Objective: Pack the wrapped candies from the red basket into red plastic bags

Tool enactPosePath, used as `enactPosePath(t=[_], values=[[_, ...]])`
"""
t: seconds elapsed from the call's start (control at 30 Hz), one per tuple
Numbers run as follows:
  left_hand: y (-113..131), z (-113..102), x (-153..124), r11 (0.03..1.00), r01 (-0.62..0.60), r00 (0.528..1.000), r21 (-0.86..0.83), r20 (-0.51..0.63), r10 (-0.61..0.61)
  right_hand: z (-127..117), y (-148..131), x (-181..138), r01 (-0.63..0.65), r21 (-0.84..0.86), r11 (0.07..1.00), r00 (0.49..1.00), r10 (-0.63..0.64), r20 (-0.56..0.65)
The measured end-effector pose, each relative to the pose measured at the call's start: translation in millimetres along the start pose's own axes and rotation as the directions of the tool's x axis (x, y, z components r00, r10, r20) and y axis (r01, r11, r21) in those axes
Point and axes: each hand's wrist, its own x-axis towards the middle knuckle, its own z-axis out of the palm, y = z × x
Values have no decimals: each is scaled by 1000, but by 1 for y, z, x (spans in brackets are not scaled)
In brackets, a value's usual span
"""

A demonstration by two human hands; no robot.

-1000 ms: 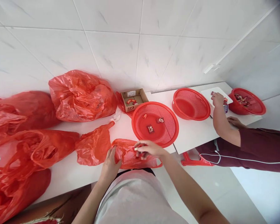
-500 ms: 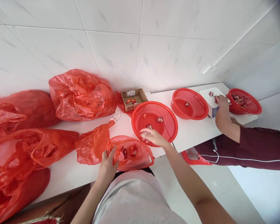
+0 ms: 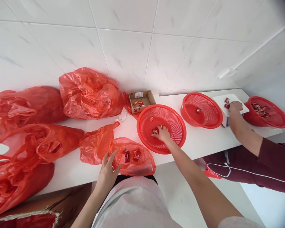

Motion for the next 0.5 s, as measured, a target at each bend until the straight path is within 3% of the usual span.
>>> enactPosePath(t=[0.13,0.27,0.37,0.43,0.5], values=[[4,3,2,1000,-27,999,-12,-32,26,7,-16,-11,40,46,998,999,-41,14],[5,0,3,999,-37,998,-13,-46,37,-15,-23,-19,81,187,979,996,-88,27],[3,-3,3,999,-41,998,-22,-56,39,-31,-39,-42,169,330,929,980,-193,40],[1,-3,3,998,-52,996,-27,-76,50,-32,-58,-69,248,447,860,946,-314,81],[0,-3,2,998,-54,996,-29,-80,51,-25,-80,-98,321,580,749,866,-480,142]])
